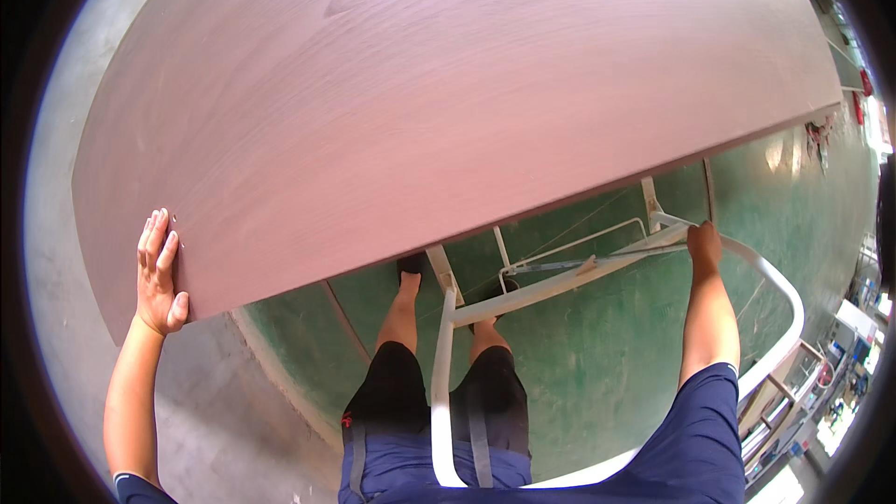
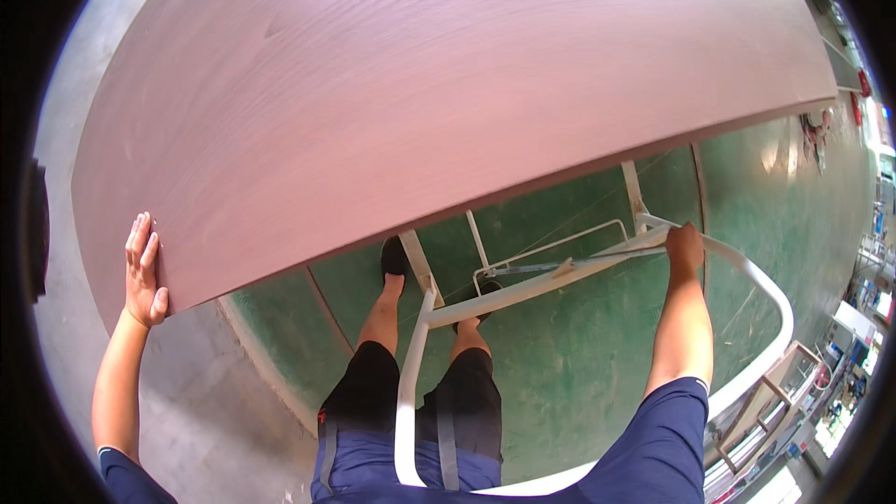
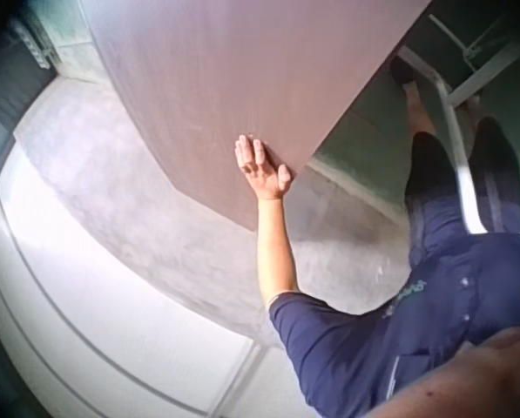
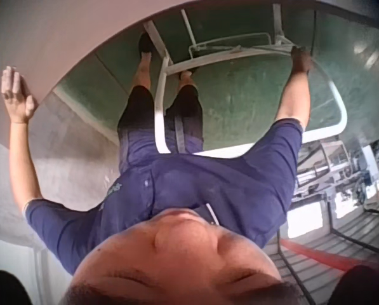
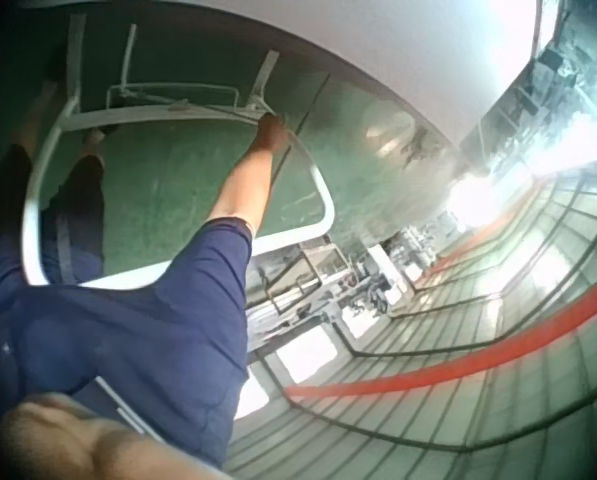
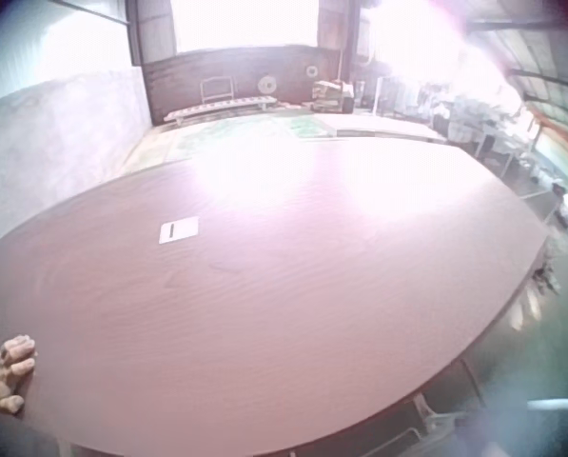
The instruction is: The person removes a plastic covering from a stack of wooden boards on a roller conveyor and then pushes the boards onto a cart.
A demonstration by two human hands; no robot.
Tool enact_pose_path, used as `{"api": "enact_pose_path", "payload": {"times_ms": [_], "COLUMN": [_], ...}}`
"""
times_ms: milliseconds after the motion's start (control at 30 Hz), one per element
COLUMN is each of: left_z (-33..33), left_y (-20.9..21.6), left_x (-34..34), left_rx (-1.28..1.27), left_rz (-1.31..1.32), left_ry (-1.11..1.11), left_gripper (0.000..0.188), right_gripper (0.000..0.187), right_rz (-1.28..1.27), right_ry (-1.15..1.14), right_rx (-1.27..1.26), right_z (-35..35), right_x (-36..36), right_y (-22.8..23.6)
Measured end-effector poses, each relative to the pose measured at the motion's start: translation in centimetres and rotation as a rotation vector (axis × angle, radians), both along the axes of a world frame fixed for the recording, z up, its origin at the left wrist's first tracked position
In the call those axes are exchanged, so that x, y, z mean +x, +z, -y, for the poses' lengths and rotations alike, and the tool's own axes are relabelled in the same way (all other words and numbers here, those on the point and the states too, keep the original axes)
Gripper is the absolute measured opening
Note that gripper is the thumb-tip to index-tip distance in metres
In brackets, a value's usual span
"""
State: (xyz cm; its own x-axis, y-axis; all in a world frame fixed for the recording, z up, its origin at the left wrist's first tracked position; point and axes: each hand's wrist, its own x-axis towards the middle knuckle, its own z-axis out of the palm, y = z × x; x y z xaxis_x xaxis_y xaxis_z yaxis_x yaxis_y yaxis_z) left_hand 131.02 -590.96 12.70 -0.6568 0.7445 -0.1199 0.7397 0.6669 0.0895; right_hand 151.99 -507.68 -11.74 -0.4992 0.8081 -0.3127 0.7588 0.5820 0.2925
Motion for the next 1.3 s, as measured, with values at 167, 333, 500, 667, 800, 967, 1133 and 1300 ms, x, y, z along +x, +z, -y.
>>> {"api": "enact_pose_path", "payload": {"times_ms": [167, 333, 500, 667, 800, 967, 1133, 1300], "left_z": [-2.2, -3.7, -18.7, -28.5, -32.4, -33.8, -35.7, -35.5], "left_y": [2.1, -0.6, 2.8, 1.6, 5.3, 4.6, 3.2, 1.0], "left_x": [0.6, 6.3, 22.0, 33.7, 34.7, 37.5, 38.5, 38.8], "left_rx": [-0.129, -0.304, 0.369, 0.582, 0.327, 0.323, 0.506, 0.608], "left_rz": [-0.117, -0.434, 0.027, 0.718, 0.746, 0.408, 0.059, -0.354], "left_ry": [-0.021, 0.306, 0.431, 0.578, 0.717, 0.623, 0.845, 0.758], "left_gripper": [0.063, 0.064, 0.045, 0.04, 0.045, 0.053, 0.046, 0.026], "right_gripper": [0.037, 0.032, 0.03, 0.021, 0.027, 0.018, 0.012, 0.015], "right_rz": [-0.016, -0.352, -0.428, -0.374, -0.469, -0.592, -0.6, -0.953], "right_ry": [0.429, 0.81, 0.949, 0.893, 0.704, 0.754, 0.66, 0.545], "right_rx": [-0.19, -0.601, -0.564, -0.301, -0.226, -0.337, -0.189, -0.281], "right_z": [5.8, 17.1, 17.2, 10.2, 10.9, 6.4, 5.5, 5.3], "right_x": [-3.5, -4.8, 4.8, 14.5, 14.1, 13.8, 12.1, 12.3], "right_y": [5.9, 20.8, 30.6, 27.9, 27.3, 27.4, 26.9, 24.7]}}
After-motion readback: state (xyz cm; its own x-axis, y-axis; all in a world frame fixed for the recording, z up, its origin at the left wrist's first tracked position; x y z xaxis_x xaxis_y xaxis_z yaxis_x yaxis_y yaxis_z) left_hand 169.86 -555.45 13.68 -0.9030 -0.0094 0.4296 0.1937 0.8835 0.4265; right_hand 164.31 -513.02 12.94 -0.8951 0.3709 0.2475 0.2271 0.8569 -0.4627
